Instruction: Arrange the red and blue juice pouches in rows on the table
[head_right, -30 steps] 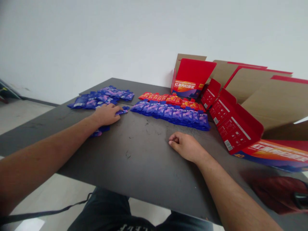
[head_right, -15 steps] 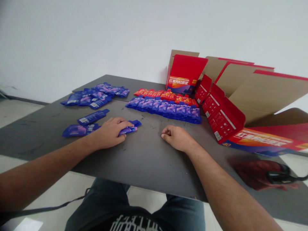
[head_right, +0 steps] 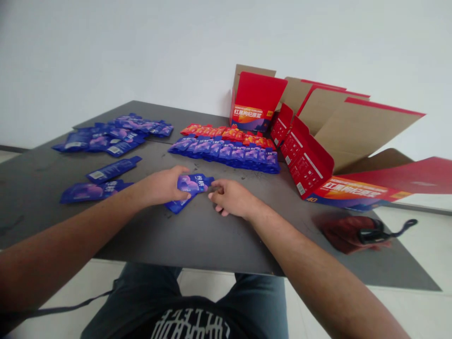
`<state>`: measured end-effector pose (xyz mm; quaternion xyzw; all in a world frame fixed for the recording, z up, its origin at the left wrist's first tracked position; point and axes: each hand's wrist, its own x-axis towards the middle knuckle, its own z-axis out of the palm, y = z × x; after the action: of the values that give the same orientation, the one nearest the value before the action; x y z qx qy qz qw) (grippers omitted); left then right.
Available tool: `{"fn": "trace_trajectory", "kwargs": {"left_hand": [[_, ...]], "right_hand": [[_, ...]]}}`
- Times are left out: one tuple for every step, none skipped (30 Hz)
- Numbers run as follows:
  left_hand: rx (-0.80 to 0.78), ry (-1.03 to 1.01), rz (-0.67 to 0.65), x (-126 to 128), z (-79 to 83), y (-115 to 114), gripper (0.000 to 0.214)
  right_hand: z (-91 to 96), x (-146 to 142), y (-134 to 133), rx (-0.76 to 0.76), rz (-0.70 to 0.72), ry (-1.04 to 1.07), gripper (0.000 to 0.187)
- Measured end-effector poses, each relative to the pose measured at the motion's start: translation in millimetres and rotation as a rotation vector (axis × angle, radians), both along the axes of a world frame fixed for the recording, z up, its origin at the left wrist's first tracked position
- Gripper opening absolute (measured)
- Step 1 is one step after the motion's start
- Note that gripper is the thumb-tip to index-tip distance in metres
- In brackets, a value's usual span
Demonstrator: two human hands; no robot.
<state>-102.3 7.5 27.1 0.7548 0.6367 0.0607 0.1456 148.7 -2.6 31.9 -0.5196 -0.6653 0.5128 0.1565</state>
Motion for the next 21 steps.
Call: {"fn": "trace_trajectory", "kwargs": {"left_hand": [[0.015,-0.061,-0.002,0,-1.2,1,0.090],[0.036,-0.139,-0.003,0,-2.8,2,0.086],[0.058,-0.225,0.004,-1,-4.9,3,0.082],[0.081,-0.309,0.018,-1,-7.3,3,0.079],[0.103,-0.387,0.037,0,-9.9,3,0.076],[0.123,-0.455,0.058,0,-12.7,2,0.075],[0.140,-0.513,0.077,2,-15.5,2,0.074],[0.156,-0.568,0.090,3,-18.3,1,0.073],[0.166,-0.616,0.093,6,-21.0,1,0.074],[0.172,-0.656,0.083,8,-23.5,0,0.074],[0.179,-0.687,0.065,11,-25.8,0,0.074],[0.188,-0.707,0.040,13,-27.9,0,0.073],[0.204,-0.721,0.012,14,-29.6,-1,0.073],[0.226,-0.730,-0.013,15,-31.1,0,0.074],[0.247,-0.739,-0.035,16,-32.3,0,0.076],[0.259,-0.749,-0.050,15,-33.4,0,0.080],[0.255,-0.763,-0.062,15,-34.4,1,0.084],[0.235,-0.782,-0.073,14,-35.3,1,0.089],[0.202,-0.807,-0.084,13,-36.2,2,0.092],[0.161,-0.836,-0.095,13,-37.2,2,0.094],[0.117,-0.873,-0.106,13,-38.3,2,0.094]], "right_hand": [[-0.7,-4,0,0.005,-0.040,0.021,0.047],[-1.3,-8,0,0.001,-0.089,0.045,0.049],[-1.8,-10,0,-0.012,-0.140,0.074,0.048],[-2.1,-12,0,-0.036,-0.191,0.108,0.046],[-2.4,-14,0,-0.063,-0.237,0.146,0.043],[-2.7,-15,0,-0.091,-0.281,0.188,0.040],[-3.0,-16,0,-0.120,-0.319,0.231,0.037],[-3.7,-17,1,-0.151,-0.346,0.281,0.032],[-4.7,-19,1,-0.178,-0.365,0.337,0.026],[-6.1,-22,1,-0.198,-0.380,0.393,0.018],[-8.1,-25,2,-0.208,-0.393,0.443,0.010],[-10.5,-28,3,-0.204,-0.405,0.481,0.005],[-13.3,-30,4,-0.188,-0.418,0.508,0.005],[-16.2,-32,5,-0.163,-0.436,0.523,0.007],[-19.1,-33,6,-0.133,-0.455,0.529,0.008],[-21.8,-32,8,-0.097,-0.470,0.529,0.008],[-24.3,-31,9,-0.053,-0.481,0.523,0.010],[-26.4,-29,11,-0.003,-0.489,0.512,0.014],[-28.2,-26,12,0.047,-0.495,0.498,0.018],[-29.5,-23,13,0.093,-0.501,0.485,0.021],[-30.0,-20,14,0.127,-0.504,0.475,0.023]]}}
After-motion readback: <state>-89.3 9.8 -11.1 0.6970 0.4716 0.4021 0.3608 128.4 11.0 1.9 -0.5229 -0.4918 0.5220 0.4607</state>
